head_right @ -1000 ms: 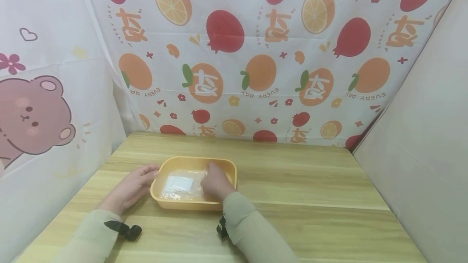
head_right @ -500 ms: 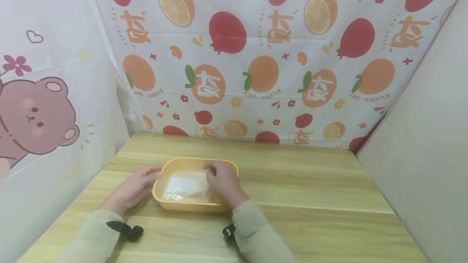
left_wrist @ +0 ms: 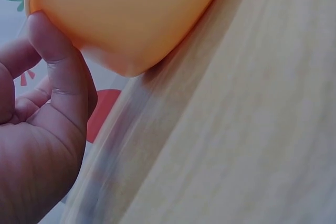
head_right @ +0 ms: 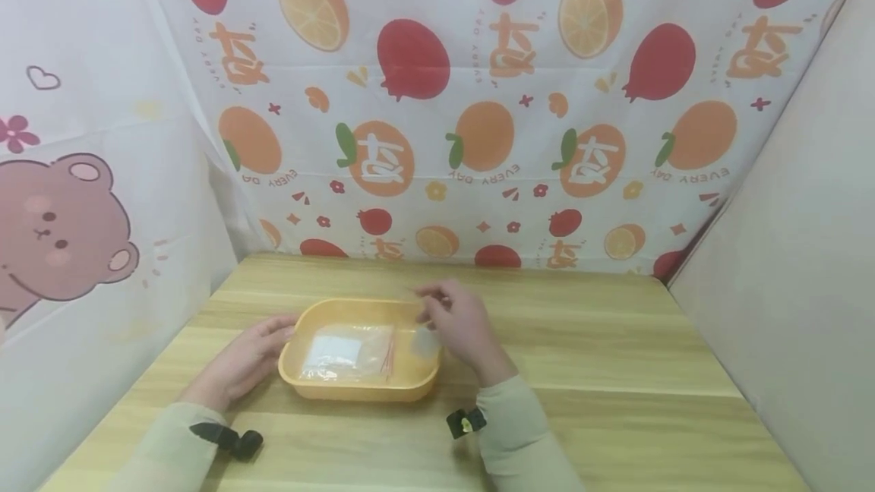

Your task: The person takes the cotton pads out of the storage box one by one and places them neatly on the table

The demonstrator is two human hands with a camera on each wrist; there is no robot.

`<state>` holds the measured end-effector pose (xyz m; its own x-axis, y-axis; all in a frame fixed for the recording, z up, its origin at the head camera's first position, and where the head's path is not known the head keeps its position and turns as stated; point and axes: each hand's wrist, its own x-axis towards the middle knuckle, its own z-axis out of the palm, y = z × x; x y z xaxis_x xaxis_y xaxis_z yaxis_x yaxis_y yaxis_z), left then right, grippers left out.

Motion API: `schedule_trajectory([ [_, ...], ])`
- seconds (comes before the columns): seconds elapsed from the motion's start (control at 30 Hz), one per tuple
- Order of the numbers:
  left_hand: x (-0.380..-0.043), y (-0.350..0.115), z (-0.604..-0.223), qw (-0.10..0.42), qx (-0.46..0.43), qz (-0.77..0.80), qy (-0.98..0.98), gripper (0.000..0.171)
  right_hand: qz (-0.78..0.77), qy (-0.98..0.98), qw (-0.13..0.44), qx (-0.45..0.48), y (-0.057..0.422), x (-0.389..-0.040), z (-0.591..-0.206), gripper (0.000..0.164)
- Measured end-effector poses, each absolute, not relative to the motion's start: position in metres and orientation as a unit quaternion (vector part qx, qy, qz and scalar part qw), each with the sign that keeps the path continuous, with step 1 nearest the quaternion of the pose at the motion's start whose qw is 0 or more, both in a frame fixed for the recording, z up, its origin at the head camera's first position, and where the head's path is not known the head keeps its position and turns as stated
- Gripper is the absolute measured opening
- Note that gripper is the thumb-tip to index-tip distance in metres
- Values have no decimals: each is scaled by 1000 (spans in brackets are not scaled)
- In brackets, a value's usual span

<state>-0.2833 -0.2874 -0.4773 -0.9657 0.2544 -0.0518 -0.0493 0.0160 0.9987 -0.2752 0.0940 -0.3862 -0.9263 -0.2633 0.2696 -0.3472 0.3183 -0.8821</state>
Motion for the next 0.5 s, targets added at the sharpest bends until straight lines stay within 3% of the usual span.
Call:
schedule_trajectory([
  [0.2, -282, -287, -477, 106, 71, 702, 701, 55, 542, -823, 51, 163, 123, -280, -375, 21],
  [0.5, -282, -288, -477, 105, 66, 702, 701, 54, 538, -833, 6, 129, 159, -292, -378, 24],
])
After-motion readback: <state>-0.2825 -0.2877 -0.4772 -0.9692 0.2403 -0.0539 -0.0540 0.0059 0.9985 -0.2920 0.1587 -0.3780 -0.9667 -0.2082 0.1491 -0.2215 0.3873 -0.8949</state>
